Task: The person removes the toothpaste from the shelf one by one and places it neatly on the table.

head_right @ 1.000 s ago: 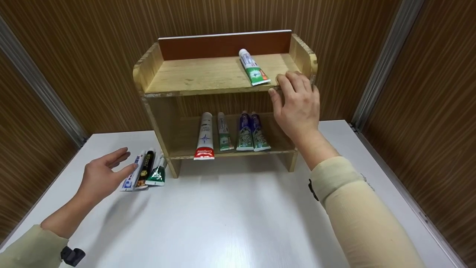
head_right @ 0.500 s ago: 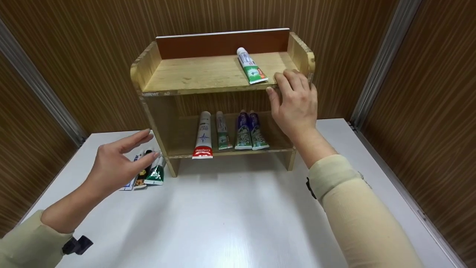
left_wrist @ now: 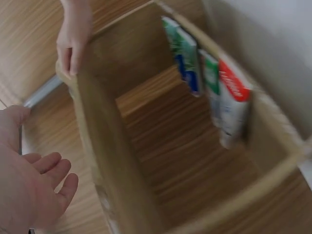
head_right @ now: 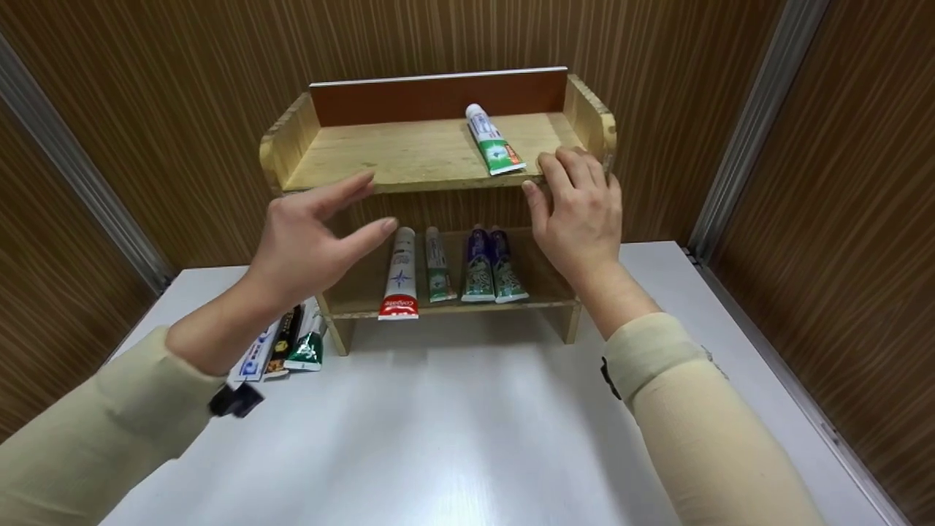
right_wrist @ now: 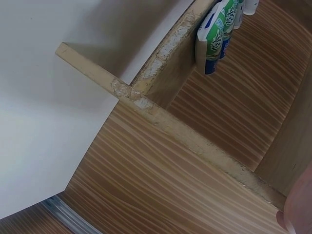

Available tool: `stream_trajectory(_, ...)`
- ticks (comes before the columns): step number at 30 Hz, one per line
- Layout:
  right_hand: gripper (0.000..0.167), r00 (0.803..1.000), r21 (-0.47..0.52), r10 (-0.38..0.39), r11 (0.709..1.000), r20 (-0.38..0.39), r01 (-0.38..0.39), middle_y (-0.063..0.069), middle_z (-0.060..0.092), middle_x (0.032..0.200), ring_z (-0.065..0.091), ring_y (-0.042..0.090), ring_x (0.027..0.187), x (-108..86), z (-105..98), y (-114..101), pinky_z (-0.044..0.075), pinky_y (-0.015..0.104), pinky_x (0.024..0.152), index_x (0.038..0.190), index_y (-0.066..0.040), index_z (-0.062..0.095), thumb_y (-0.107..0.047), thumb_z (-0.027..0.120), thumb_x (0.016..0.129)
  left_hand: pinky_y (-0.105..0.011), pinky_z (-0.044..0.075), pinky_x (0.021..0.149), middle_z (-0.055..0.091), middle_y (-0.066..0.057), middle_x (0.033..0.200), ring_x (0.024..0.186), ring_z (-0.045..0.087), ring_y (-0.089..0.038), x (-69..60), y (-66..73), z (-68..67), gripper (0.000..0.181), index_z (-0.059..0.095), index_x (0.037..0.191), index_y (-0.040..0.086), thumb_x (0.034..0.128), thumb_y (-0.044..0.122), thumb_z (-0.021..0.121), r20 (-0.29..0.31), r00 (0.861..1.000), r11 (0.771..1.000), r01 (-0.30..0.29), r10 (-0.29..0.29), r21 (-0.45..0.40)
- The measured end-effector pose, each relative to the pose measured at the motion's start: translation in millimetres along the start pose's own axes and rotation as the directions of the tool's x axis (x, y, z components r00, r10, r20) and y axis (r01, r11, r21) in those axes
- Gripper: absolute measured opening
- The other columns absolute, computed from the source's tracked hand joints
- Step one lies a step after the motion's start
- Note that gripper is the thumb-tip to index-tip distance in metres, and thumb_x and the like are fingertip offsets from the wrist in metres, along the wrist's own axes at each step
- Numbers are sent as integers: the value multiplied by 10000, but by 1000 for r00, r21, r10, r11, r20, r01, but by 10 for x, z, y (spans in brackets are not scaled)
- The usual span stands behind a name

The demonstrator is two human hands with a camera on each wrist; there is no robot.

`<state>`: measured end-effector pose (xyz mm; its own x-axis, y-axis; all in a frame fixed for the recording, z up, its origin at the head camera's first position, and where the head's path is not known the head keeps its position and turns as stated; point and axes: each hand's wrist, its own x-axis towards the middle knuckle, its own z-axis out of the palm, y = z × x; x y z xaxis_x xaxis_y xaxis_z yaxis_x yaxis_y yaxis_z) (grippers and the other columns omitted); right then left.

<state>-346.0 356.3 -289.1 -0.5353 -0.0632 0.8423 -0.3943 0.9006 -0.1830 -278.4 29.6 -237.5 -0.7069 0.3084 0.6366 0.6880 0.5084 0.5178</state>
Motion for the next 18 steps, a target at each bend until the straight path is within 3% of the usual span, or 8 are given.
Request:
stream_trajectory(2,430,1000,-1,5,1000,4,-5,158,615,1451,503,374,1389,-17,6,1,404,628,1107,1399,-86,664,-366,592,1081,-251,477,1089,645,-89,1449,805,695,-156,130,71,78,636,606,1497,77,968,376,793,2,1000,1000,8,-8,0)
stream_trajectory(3,428,1000,-2,8,1000,4,-8,156,614,1452,503,373,1390,-25,8,4,405,628,1108,1401,-88,664,-363,594,1080,-237,479,1075,683,-103,1401,769,676,-170,192,101,118,645,602,1501,83,967,392,791,7,1000,1000,16,-16,-1)
stream_trajectory(4,426,1000,-2,10,1000,4,-10,155,614,1453,502,371,1391,-32,8,5,404,628,1109,1403,-89,663,-359,595,1081,-239,473,1090,680,-99,1406,934,724,-167,253,130,158,653,605,1500,89,964,411,790,8,1000,1000,20,-20,6)
stream_trajectory(6,427,1000,-5,9,1000,2,-9,156,614,1454,504,371,1390,-41,10,11,405,628,1110,1405,-89,663,-359,596,1081,-235,480,1077,668,-99,1423,963,723,-169,367,177,238,666,604,1505,94,960,430,789,12,999,999,35,-35,11)
stream_trajectory(7,427,1000,-6,8,1000,0,-8,156,616,1453,504,371,1390,-43,11,13,406,628,1109,1404,-89,664,-360,595,1081,-236,484,1070,667,-90,1428,1120,715,-161,419,196,278,668,608,1503,98,956,435,791,7,999,999,44,-44,14)
stream_trajectory(9,430,1000,-8,5,1000,-2,-5,158,618,1450,507,373,1387,-47,14,16,410,630,1105,1405,-89,665,-364,595,1081,-238,491,1062,665,-75,1434,1219,685,-156,509,226,356,672,613,1500,103,949,442,796,-1,998,998,61,-61,21)
stream_trajectory(10,432,1000,-10,3,1000,-3,-3,161,619,1447,509,375,1385,-50,16,18,412,631,1102,1404,-87,665,-366,595,1081,-245,486,1078,619,-53,1485,1347,606,-156,551,236,394,671,617,1497,105,946,443,799,-6,998,998,66,-66,24)
stream_trajectory(18,421,999,-9,-16,1000,-28,16,169,633,1424,524,383,1369,-58,41,40,424,650,1078,1380,-68,674,-352,608,1077,-205,471,1074,640,-42,1469,1352,598,-118,796,255,665,687,599,1515,112,954,461,789,0,992,989,127,-127,-73)
